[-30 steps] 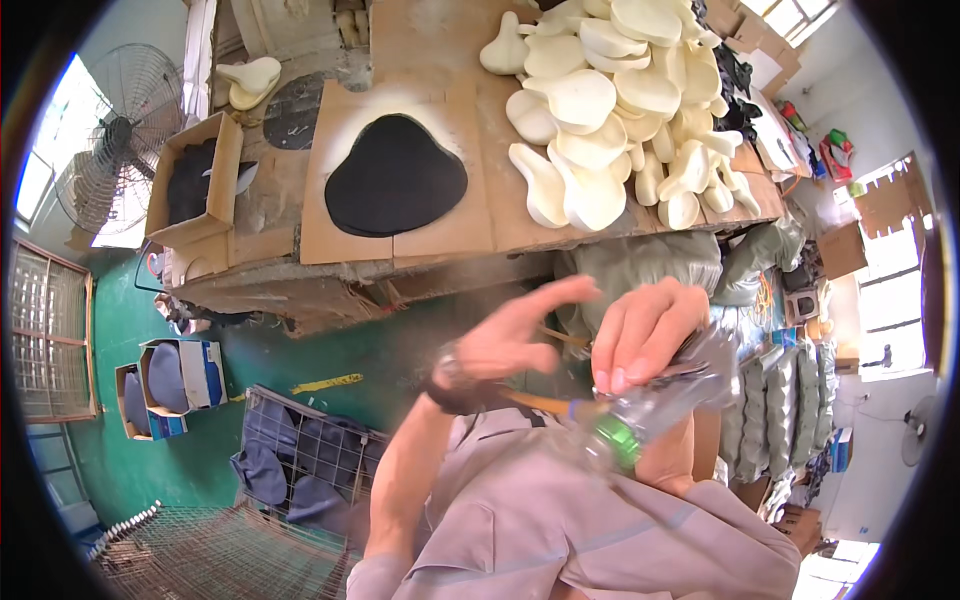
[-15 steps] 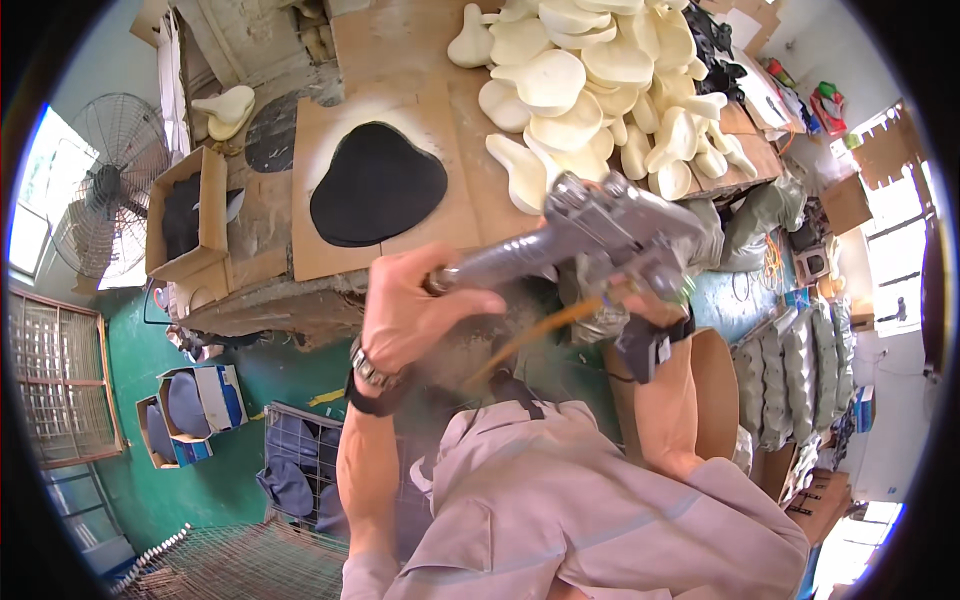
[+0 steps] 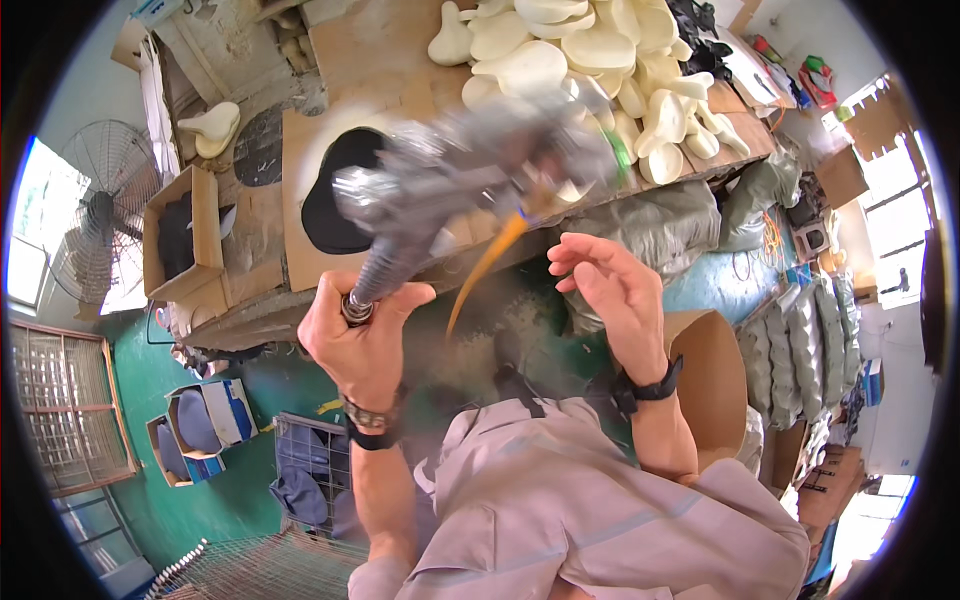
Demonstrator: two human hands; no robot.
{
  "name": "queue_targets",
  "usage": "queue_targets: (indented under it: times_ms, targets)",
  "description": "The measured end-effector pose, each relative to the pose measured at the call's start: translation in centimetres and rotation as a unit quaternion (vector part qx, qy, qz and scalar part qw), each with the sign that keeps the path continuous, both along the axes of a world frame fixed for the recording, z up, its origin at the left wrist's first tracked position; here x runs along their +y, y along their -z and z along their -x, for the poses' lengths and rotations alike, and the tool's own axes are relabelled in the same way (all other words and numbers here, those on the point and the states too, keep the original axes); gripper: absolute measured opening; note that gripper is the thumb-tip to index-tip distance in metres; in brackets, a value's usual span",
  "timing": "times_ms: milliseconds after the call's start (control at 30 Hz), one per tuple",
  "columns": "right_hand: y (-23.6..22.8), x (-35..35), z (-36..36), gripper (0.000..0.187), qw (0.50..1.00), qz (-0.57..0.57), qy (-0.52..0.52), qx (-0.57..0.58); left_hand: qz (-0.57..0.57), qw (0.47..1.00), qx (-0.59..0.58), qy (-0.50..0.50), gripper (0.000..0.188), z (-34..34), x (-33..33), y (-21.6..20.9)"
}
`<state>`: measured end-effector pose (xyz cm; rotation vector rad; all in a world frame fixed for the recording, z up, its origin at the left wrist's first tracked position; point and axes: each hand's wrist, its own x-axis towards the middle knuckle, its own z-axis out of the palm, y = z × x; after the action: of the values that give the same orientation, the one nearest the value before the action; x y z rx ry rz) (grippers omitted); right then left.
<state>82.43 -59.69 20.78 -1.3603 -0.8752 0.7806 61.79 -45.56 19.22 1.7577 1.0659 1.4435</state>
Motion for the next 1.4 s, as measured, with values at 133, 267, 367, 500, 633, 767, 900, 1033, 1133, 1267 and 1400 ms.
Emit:
queue_targets:
  times_ms: [133, 267, 367, 500, 633, 767, 900, 1033, 1133, 1267, 1400]
  targets:
    - [-1.8, 0.6, 3.2, 0.075, 0.984, -0.135, 0.002, -0.118, 0.066, 0.997, -0.019, -0.026, 0.034, -4.3, -4.9, 0.6]
    - [-1.7, 1.7, 5.0, 0.084, 0.982, -0.116, 0.097, -0.116, -0.007, 0.971, 0.123, 0.206, 0.033, -7.1, -11.2, 3.9]
    - [-4.6, -0.1, 3.8, 0.043, 0.983, -0.040, 0.180, 0.005, -0.070, 0.946, 0.031, 0.314, 0.052, -8.1, -12.7, 3.7]
    - [-8.4, -6.9, -4.5, 0.036, 0.928, -0.082, 0.241, -0.272, -0.053, 0.908, 0.071, 0.409, 0.052, -5.8, -11.9, 6.5]
    - [-15.8, -18.2, -11.2, 0.027, 0.819, -0.135, 0.321, -0.456, 0.128, 0.892, 0.151, 0.407, 0.038, 1.4, -8.1, 10.6]
    - [-20.3, -25.7, -12.7, 0.026, 0.768, -0.103, 0.372, -0.511, 0.197, 0.920, 0.258, 0.220, 0.033, 9.4, -4.7, 16.4]
    - [-16.1, -21.5, -9.9, 0.045, 0.832, -0.090, 0.405, -0.370, 0.234, 0.921, 0.293, 0.108, 0.034, 14.6, -2.5, 20.4]
    - [-11.4, -17.5, -8.8, 0.062, 0.881, -0.059, 0.384, -0.271, 0.275, 0.925, 0.245, 0.090, 0.035, 14.1, -1.4, 19.8]
    - [-9.1, -15.1, -8.3, 0.060, 0.884, -0.051, 0.395, -0.244, 0.275, 0.926, 0.231, 0.117, 0.035, 12.0, -1.1, 18.9]
    - [-8.2, -14.0, -8.5, 0.056, 0.897, -0.031, 0.375, -0.234, 0.276, 0.922, 0.232, 0.144, 0.035, 10.2, -1.5, 18.4]
    - [-7.5, -12.8, -8.5, 0.053, 0.910, -0.017, 0.344, -0.231, 0.279, 0.916, 0.242, 0.158, 0.035, 9.3, -2.2, 18.7]
